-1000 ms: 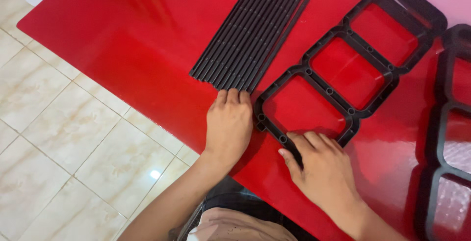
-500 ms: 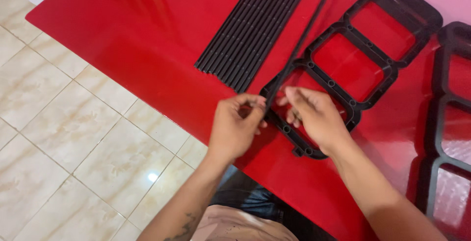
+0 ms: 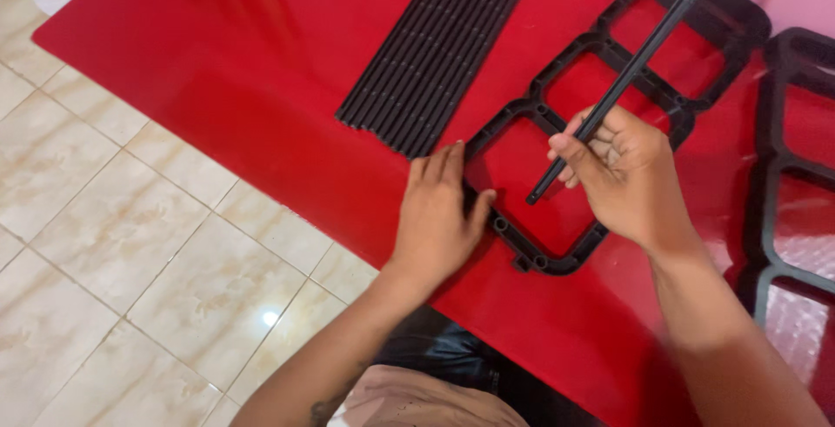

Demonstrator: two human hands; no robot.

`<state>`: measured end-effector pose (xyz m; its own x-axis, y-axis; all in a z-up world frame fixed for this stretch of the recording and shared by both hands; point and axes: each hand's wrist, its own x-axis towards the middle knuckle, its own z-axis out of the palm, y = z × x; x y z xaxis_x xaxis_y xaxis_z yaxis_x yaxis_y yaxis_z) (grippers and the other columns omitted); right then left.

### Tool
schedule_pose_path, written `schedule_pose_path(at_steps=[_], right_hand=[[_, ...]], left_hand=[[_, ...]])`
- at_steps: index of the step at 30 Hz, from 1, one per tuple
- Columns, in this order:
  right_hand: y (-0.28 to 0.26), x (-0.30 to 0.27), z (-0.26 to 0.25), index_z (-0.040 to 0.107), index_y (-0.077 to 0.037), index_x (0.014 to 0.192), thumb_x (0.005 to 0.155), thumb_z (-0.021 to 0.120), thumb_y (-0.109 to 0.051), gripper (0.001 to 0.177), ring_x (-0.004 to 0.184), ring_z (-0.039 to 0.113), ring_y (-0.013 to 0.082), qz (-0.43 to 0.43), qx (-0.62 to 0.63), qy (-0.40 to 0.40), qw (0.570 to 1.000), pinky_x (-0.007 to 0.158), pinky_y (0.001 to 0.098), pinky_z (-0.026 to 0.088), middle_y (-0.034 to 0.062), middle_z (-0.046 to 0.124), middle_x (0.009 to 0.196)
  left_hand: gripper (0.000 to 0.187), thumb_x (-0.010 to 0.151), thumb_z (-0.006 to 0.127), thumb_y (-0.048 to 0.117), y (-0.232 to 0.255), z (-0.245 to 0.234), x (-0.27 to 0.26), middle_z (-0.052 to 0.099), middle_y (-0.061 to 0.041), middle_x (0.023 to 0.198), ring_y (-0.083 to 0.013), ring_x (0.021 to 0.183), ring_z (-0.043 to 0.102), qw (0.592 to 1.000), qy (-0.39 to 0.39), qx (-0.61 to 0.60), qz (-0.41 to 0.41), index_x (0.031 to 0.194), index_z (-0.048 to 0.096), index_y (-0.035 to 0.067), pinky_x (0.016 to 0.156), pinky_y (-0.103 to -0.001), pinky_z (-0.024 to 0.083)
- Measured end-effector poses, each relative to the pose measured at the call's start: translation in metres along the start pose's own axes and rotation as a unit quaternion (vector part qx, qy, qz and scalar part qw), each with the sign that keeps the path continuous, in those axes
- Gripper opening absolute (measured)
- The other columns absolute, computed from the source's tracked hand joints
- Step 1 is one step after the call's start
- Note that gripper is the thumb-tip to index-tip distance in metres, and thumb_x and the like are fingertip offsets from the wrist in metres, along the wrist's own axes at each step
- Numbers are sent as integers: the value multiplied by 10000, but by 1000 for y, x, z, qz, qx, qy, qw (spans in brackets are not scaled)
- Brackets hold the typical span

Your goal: The person wipes the edges and surfaces of black plastic furniture frames with a cloth on a red table. They then insert a long black rod into a frame and continue wiping the rod with the cloth.

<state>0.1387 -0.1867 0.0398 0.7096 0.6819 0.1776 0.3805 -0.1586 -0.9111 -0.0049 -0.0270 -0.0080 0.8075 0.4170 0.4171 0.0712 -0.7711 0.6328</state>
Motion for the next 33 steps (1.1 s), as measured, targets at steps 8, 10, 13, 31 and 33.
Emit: schedule_pose_path(at_steps=[8, 10, 13, 31, 33], right_hand=[[5, -10, -9, 595, -14, 1012, 1023, 673, -81, 104, 703, 627, 49, 6, -27, -18, 999, 642, 217, 536, 10, 644, 795], [9, -11, -10, 594, -18, 990, 1017, 676, -92, 114, 688, 624, 45, 20, -51, -18, 998, 630, 216, 536, 4, 646, 773], [19, -15, -14, 597, -20, 991, 1013, 678, -101, 116, 686, 617, 43, 29, -59, -10, 998, 629, 213, 533, 1, 641, 770], [10, 41, 29, 619, 31, 1093, 1075, 720, -87, 156, 810, 738, 117, -128, -60, 3, 990, 724, 256, 618, 76, 726, 876], [6, 44, 35, 621, 28, 1080, 1065, 735, -95, 168, 813, 748, 132, -172, -77, -17, 982, 717, 262, 611, 90, 728, 874]], left_hand=[[469, 741, 696, 17, -7, -2, -2, 686, -209, 1156, -391, 1120, 593, 994, -2, -67, -91, 1203, 662, -57, 1007, -450, 476], [495, 749, 681, 3, -8, 2, -1, 660, -237, 1216, -415, 1134, 572, 999, 21, -20, -34, 1235, 639, -85, 1010, -466, 471], [500, 766, 672, -4, -15, 10, 7, 643, -255, 1235, -429, 1132, 558, 999, 22, 37, 15, 1254, 624, -104, 1012, -481, 469], [451, 866, 793, 203, -30, -24, 17, 654, -89, 1295, -290, 1229, 574, 997, -31, -27, 71, 1267, 676, 34, 1042, -423, 411], [433, 878, 795, 213, -34, -25, 17, 661, -73, 1299, -268, 1235, 578, 996, -42, -41, 67, 1265, 685, 53, 1053, -412, 405]])
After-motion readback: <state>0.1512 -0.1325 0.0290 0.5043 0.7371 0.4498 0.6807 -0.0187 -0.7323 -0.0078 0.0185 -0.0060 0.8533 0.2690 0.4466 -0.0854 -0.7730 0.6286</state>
